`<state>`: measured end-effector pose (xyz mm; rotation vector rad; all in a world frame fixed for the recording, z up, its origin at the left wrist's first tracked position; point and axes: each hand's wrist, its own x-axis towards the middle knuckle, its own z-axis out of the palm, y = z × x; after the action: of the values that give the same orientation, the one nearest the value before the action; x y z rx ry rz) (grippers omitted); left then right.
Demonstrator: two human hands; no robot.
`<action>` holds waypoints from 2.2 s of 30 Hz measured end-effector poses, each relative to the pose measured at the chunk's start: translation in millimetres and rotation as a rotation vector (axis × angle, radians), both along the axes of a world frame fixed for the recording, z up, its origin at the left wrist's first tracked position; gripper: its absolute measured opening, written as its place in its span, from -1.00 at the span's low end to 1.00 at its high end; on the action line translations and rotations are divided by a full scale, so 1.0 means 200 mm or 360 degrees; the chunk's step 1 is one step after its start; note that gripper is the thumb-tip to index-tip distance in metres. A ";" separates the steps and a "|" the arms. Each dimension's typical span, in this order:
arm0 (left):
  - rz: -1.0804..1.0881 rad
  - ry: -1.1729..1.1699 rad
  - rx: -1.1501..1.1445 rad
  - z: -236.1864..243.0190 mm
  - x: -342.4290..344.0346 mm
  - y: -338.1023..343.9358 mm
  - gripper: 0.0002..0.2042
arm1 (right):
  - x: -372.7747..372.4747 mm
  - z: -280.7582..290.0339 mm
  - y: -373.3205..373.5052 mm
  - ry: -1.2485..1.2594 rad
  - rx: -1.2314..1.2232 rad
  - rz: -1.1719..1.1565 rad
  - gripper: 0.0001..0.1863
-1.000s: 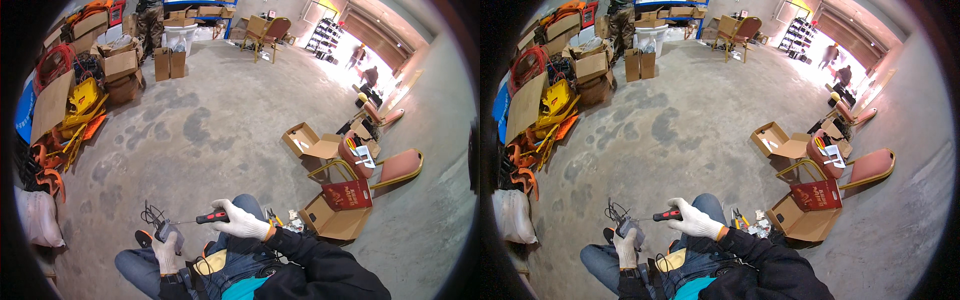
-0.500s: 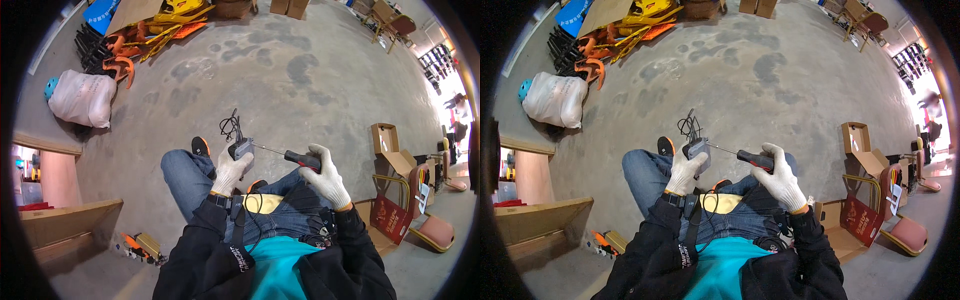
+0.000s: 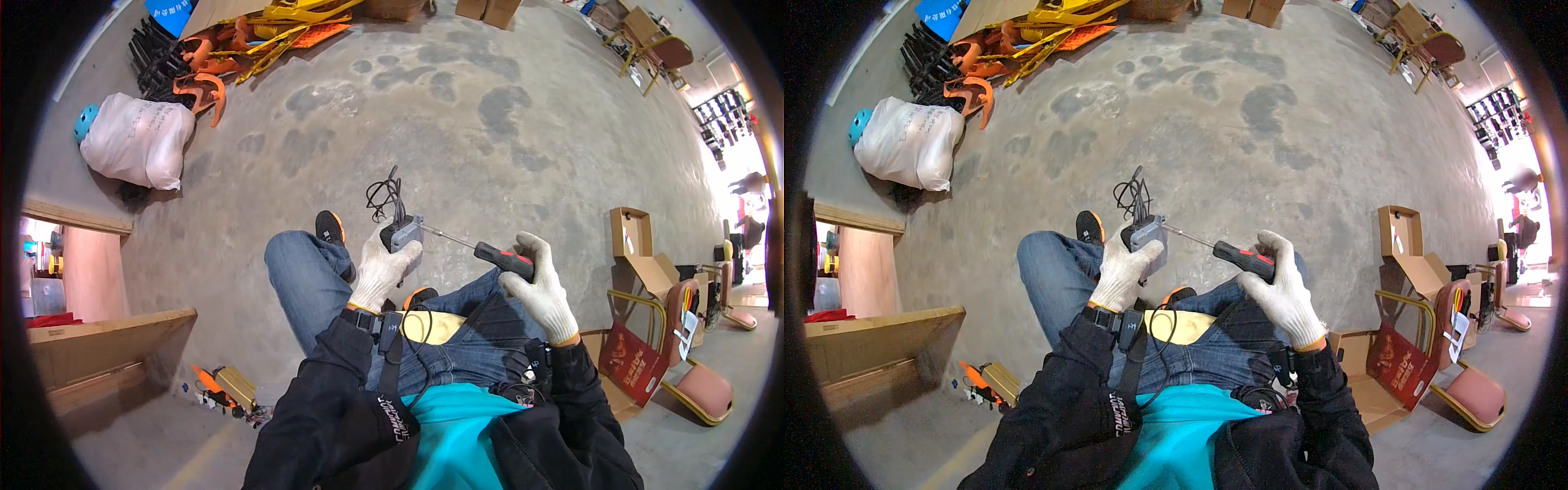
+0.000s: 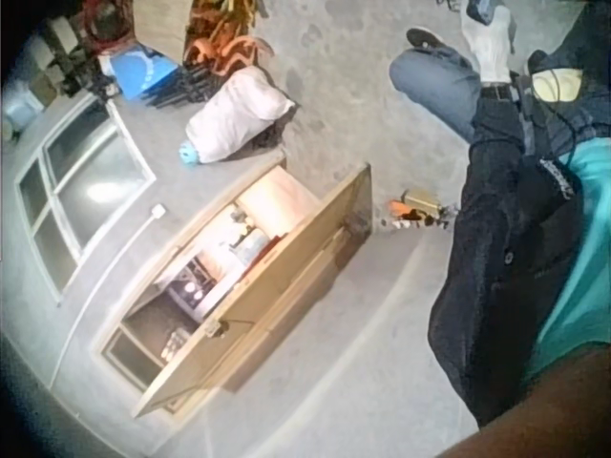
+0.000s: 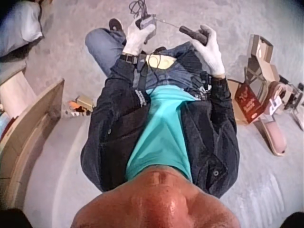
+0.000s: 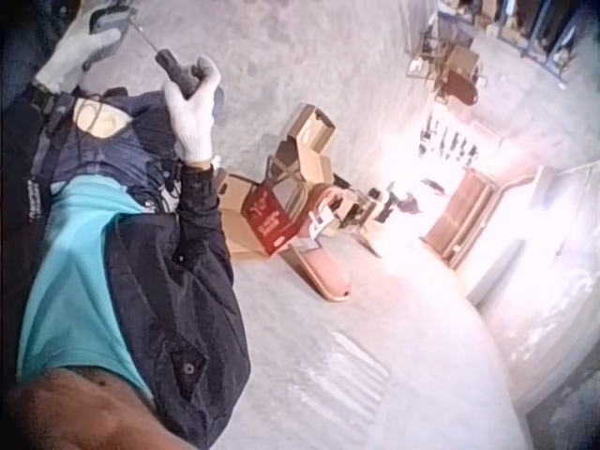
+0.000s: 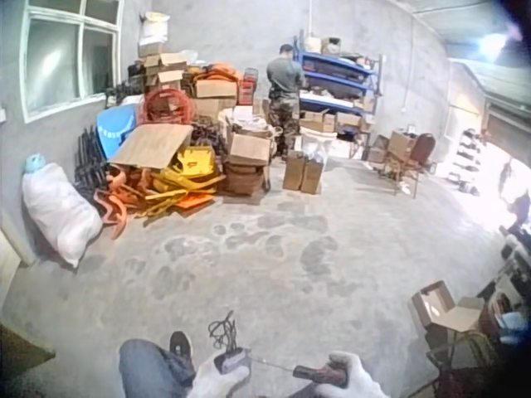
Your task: Inspecting and repairing an electronic control unit using a screwdriver and monitoring tool.
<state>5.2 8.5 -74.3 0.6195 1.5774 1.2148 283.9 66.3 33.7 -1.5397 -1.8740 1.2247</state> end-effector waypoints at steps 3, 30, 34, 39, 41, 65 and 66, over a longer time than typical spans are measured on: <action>0.0000 0.0014 -0.0013 -0.04 -0.01 0.00 -0.48 | 0.00 -0.02 0.00 0.0040 0.0072 -0.0003 -0.28; 0.0001 0.0066 -0.0035 -0.04 -0.01 -0.01 -0.39 | -0.03 0.02 0.03 0.0103 -0.0113 -0.0077 -0.23; -0.0003 0.0095 0.0010 -0.07 -0.01 0.00 -0.40 | -0.05 0.12 0.04 0.0180 -0.0728 -0.0350 -0.23; -0.0022 -0.0027 -0.0061 -0.03 0.00 0.01 -0.37 | 0.03 -0.07 0.03 -0.0089 0.0323 0.0137 -0.34; -0.0025 0.0041 -0.0018 -0.06 -0.01 0.01 -0.35 | 0.02 -0.05 0.03 -0.0059 0.0551 0.0245 -0.35; -0.0009 0.0099 0.0017 -0.11 0.00 0.01 -0.29 | 0.03 -0.08 0.01 -0.0112 0.0407 0.0157 -0.39; -0.0009 0.0099 0.0018 -0.11 0.00 0.01 -0.29 | 0.03 -0.08 0.01 -0.0113 0.0408 0.0157 -0.39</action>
<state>5.1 10.9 -95.4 0.6744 1.6202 1.2111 289.7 68.6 18.5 -1.3836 -2.0822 0.9362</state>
